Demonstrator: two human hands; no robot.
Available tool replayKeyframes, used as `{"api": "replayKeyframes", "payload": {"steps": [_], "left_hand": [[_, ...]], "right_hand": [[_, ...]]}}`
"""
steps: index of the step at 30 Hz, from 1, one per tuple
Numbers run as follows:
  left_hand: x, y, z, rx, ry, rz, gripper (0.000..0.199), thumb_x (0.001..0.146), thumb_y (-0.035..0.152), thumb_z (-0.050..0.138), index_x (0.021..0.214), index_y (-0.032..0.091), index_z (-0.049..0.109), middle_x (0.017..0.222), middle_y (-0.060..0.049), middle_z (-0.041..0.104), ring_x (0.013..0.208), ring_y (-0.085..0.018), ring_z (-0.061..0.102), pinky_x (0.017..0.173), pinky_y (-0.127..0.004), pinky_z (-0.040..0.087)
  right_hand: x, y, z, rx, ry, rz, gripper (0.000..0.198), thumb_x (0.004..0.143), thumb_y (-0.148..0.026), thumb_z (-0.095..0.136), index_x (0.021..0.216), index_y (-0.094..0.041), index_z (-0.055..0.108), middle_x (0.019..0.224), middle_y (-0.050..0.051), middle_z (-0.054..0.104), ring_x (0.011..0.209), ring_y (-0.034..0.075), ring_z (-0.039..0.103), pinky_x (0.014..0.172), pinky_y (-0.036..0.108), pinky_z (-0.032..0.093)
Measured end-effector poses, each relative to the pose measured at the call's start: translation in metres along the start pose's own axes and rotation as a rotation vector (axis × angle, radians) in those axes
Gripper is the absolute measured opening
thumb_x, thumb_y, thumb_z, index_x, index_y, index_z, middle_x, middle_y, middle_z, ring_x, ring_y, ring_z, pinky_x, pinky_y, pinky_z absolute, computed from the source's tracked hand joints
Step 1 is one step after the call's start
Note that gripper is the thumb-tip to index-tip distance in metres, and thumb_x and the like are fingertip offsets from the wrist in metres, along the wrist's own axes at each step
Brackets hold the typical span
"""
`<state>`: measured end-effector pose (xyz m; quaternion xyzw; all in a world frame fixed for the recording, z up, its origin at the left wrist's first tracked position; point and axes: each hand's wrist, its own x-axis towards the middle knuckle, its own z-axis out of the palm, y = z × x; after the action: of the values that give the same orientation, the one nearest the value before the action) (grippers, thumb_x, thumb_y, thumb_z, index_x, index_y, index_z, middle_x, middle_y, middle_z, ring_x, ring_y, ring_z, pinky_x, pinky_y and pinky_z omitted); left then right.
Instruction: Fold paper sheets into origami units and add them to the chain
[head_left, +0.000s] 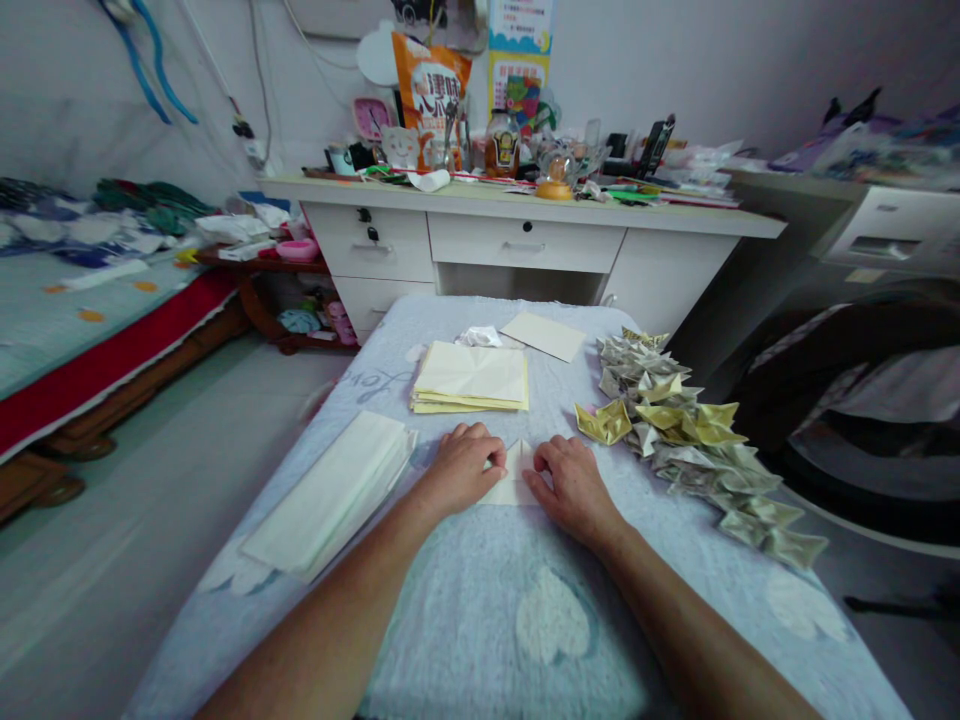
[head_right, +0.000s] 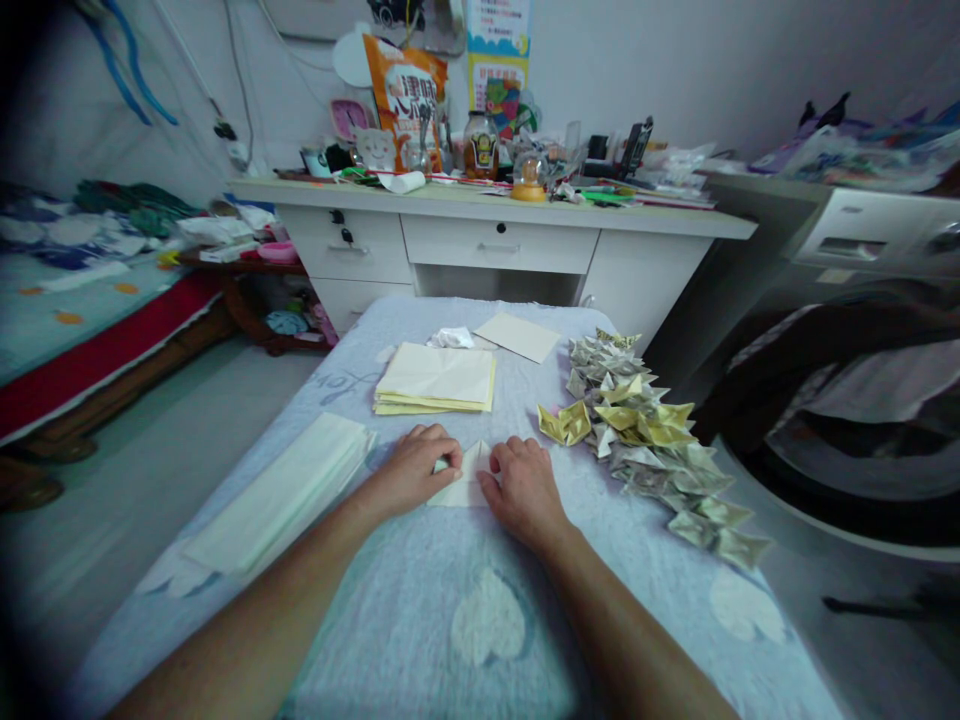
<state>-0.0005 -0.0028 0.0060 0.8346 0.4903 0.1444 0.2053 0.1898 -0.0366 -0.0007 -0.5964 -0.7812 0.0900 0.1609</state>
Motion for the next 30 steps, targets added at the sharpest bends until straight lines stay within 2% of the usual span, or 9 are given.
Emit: {"api": "replayKeyframes", "payload": {"steps": [4,10,18,30], "left_hand": [[-0.001,-0.001,0.002,0.02,-0.002,-0.007,0.016,0.076,0.038,0.065,0.078,0.023,0.061,0.092,-0.002,0.056,0.096,-0.023,0.048,0.081,-0.033,0.033],[-0.002,0.0,0.002,0.031,-0.018,-0.069,0.013,0.076,0.037,0.065,0.077,0.025,0.062,0.096,-0.001,0.055,0.099,-0.023,0.047,0.083,-0.035,0.031],[-0.001,-0.005,-0.002,0.025,-0.035,-0.154,0.02,0.069,0.039,0.07,0.081,0.026,0.061,0.103,0.0,0.054,0.103,-0.024,0.045,0.084,-0.036,0.031],[0.0,-0.012,-0.008,-0.006,-0.097,-0.167,0.02,0.068,0.032,0.065,0.088,0.03,0.06,0.109,0.001,0.054,0.108,-0.023,0.044,0.09,-0.039,0.031]], "right_hand": [[0.001,-0.005,0.004,-0.058,0.019,0.039,0.023,0.086,-0.041,0.056,0.081,-0.019,0.058,0.085,0.005,0.058,0.083,0.021,0.046,0.072,0.032,0.027],[0.002,-0.011,0.004,-0.137,0.024,0.084,0.03,0.084,-0.049,0.058,0.083,-0.019,0.058,0.087,0.007,0.058,0.085,0.023,0.047,0.072,0.033,0.028],[0.001,0.001,0.0,-0.097,-0.016,0.156,0.03,0.081,-0.047,0.063,0.091,-0.02,0.056,0.092,0.007,0.059,0.088,0.024,0.05,0.075,0.033,0.031],[-0.003,0.022,-0.015,-0.093,-0.105,0.209,0.032,0.085,-0.038,0.057,0.115,-0.028,0.056,0.106,0.009,0.057,0.103,0.028,0.05,0.083,0.038,0.034]]}}
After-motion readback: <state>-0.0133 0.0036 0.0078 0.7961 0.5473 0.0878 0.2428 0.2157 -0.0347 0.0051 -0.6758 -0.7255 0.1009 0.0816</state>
